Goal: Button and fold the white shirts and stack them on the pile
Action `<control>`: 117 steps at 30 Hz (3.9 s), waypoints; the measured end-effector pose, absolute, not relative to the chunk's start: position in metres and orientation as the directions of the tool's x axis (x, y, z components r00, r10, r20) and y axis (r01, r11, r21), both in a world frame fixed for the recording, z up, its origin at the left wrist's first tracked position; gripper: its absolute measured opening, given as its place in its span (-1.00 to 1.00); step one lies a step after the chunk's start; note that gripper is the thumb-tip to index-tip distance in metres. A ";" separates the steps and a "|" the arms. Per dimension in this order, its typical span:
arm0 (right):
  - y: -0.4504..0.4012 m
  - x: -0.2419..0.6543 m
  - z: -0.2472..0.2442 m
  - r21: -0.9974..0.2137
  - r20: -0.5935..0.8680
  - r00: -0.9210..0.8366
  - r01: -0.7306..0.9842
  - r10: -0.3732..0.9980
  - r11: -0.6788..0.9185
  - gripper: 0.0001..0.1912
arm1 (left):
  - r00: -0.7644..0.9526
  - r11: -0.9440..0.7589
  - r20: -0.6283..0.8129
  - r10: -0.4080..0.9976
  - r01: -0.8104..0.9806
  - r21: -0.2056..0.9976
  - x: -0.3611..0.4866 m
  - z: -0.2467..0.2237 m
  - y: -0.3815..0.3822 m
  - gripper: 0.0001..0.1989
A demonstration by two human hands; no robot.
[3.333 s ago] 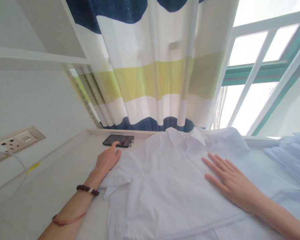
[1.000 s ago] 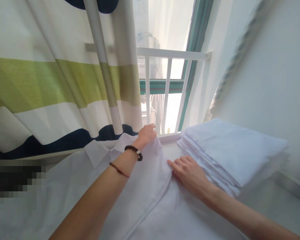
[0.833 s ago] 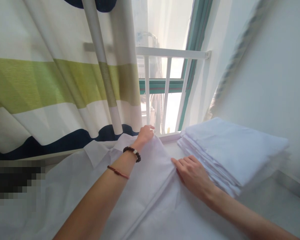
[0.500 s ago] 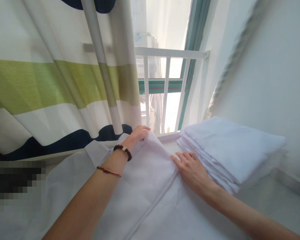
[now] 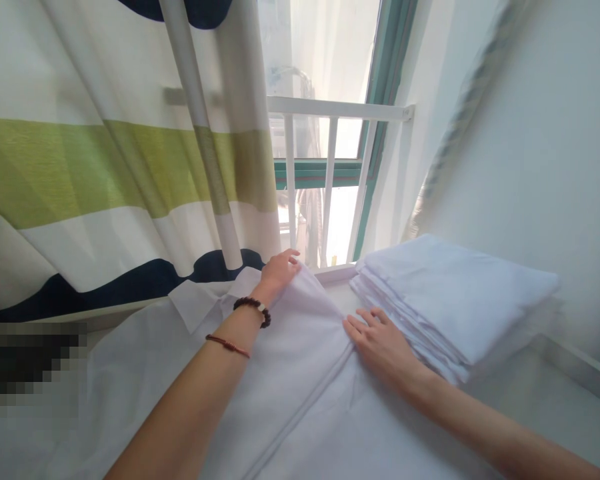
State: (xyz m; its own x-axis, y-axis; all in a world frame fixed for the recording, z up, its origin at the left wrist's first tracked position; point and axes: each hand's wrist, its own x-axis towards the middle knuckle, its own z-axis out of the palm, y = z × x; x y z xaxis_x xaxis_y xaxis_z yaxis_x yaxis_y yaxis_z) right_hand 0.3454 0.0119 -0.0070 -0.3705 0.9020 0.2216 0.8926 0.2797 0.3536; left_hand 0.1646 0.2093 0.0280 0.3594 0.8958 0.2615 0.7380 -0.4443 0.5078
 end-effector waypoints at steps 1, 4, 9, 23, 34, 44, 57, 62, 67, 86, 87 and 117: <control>0.012 0.345 -0.008 0.348 0.211 -0.363 0.896 0.908 0.278 -0.64 | 0.359 -0.463 0.298 0.885 0.751 0.470 0.164 0.028 0.207 -0.70; 0.008 0.346 -0.005 0.303 0.209 -0.368 0.905 0.906 0.298 -0.57 | 0.386 -0.532 0.408 0.828 0.772 0.348 0.163 0.031 0.195 -0.73; 0.005 0.338 0.011 0.143 0.291 -0.396 0.918 0.871 0.369 -0.52 | 0.638 -0.733 0.427 0.641 0.675 0.090 0.176 0.028 0.167 -0.74; -0.014 0.350 -0.035 -0.040 0.158 -0.280 0.956 0.947 0.289 -0.42 | 0.789 -0.781 0.305 0.533 0.598 -0.180 0.159 -0.009 0.171 -0.54; -0.014 0.351 -0.021 0.228 0.215 -0.327 0.933 0.920 0.278 -0.53 | 0.719 -0.719 0.008 0.695 0.695 -0.026 0.032 -0.002 0.035 -0.44; 0.036 0.288 -0.020 -0.085 0.099 -0.330 0.937 0.939 0.338 -0.27 | 0.621 -0.616 -0.018 0.784 0.781 0.100 -0.015 -0.013 -0.016 -0.40; 0.025 0.291 -0.043 -0.025 0.141 -0.253 0.966 0.957 0.259 -0.28 | 0.481 -0.471 -0.096 0.872 0.875 0.110 -0.068 -0.007 -0.010 -0.35; 0.035 0.293 -0.042 -0.008 0.087 -0.202 0.979 0.976 0.203 -0.25 | 0.525 -0.516 -0.051 0.849 0.847 0.132 -0.065 -0.007 0.017 -0.37; 0.044 0.298 -0.030 0.000 0.018 -0.187 0.982 0.982 0.188 -0.22 | 0.539 -0.494 -0.075 0.839 0.812 0.311 -0.073 0.020 0.016 -0.50; -0.055 0.141 -0.011 -0.067 0.388 -0.810 0.452 0.441 0.890 -0.64 | 0.601 0.034 -0.404 0.689 0.530 0.847 -0.129 0.065 0.002 -0.54; -0.056 0.141 -0.013 -0.055 0.394 -0.812 0.446 0.430 0.893 -0.65 | 0.598 0.062 -0.424 0.680 0.529 0.846 -0.130 0.064 0.001 -0.53; 0.039 0.263 -0.035 -0.106 0.119 -0.308 0.941 0.944 0.321 -0.29 | 0.647 -0.632 -0.011 0.762 0.748 0.202 -0.034 -0.006 -0.057 -0.46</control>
